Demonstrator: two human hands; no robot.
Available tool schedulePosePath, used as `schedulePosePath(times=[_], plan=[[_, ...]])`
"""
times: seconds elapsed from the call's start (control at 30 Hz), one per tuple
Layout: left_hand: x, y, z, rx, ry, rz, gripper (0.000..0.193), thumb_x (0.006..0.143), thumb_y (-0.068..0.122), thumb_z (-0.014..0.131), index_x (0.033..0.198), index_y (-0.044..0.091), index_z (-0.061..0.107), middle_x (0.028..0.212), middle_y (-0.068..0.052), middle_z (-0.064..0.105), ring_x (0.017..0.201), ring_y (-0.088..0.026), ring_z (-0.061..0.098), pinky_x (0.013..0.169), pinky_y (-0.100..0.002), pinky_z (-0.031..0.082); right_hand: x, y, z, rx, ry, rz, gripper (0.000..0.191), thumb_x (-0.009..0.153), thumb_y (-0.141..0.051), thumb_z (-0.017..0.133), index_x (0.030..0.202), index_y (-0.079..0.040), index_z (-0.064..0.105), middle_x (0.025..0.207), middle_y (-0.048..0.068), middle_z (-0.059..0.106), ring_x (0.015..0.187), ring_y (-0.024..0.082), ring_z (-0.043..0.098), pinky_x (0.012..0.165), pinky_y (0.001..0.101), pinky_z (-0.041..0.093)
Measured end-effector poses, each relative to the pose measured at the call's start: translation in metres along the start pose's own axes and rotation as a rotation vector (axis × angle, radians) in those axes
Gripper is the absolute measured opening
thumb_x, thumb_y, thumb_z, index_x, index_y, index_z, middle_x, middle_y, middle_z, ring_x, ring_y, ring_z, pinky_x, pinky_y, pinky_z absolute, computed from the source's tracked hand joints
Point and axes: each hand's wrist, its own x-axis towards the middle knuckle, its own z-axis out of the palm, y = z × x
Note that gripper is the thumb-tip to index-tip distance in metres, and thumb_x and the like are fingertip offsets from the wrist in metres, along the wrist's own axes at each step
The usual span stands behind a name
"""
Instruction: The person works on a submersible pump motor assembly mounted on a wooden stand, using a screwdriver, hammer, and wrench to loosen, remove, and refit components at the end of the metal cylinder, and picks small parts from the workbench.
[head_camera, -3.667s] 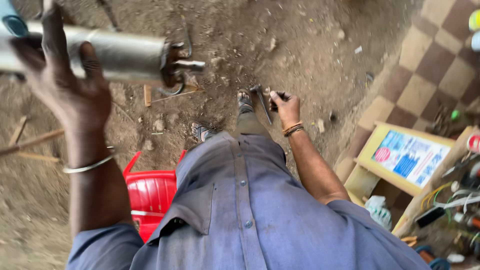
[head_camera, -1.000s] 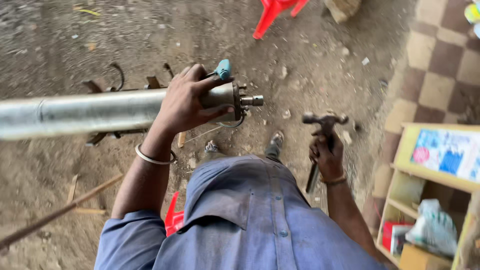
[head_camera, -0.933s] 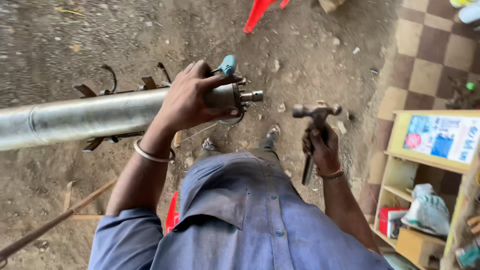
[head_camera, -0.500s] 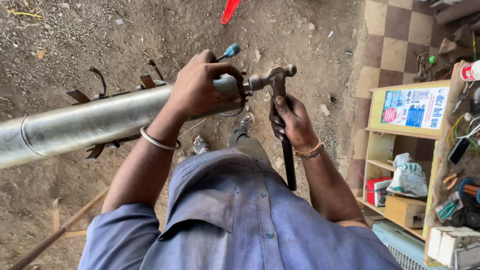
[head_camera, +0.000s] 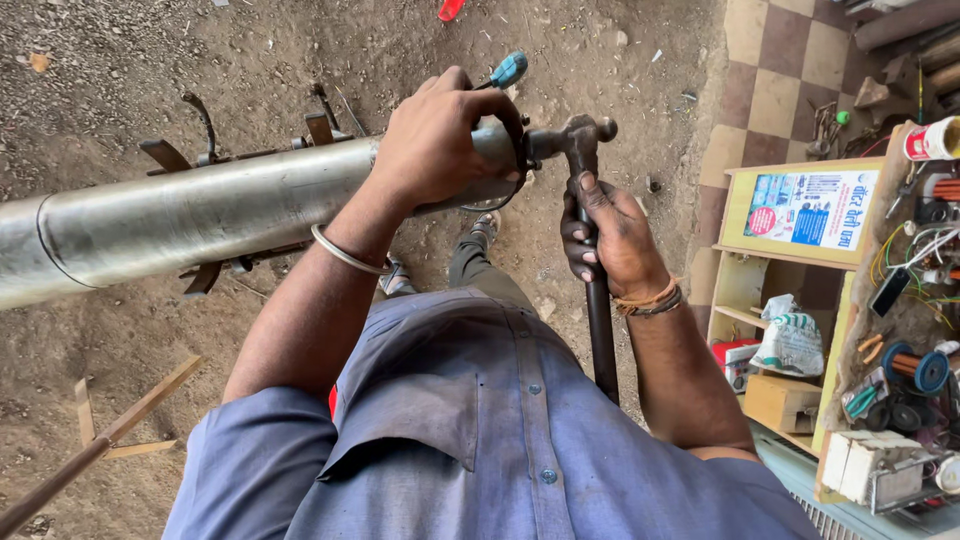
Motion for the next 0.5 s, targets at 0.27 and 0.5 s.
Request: schedulePosePath(times=[0.27, 0.5], plan=[[-0.001, -0.007, 0.008, 0.021, 0.029, 0.027, 0.046, 0.064, 0.043, 0.096, 0.104, 0.034, 0.077, 0.099, -0.008, 0.057, 0.101, -0.03, 0.06, 0.081, -0.044, 0.05, -0.008, 0.0, 0.013, -0.038, 0.058, 0.006, 0.038, 0.105, -0.046, 0.053, 0.1, -0.009, 0.051, 0.068, -0.003, 0.043, 0.046, 0.005, 0.041, 0.037, 0.0229, 0.038], [-0.005, -0.011, 0.009, 0.024, 0.052, 0.052, 0.045, 0.063, 0.042, 0.097, 0.103, 0.034, 0.078, 0.099, -0.008, 0.058, 0.101, -0.031, 0.061, 0.081, -0.044, 0.05, -0.012, 0.001, 0.023, -0.113, 0.101, -0.063, 0.04, 0.106, -0.047, 0.053, 0.099, -0.007, 0.052, 0.067, -0.004, 0.043, 0.046, 0.005, 0.041, 0.037, 0.0238, 0.038]])
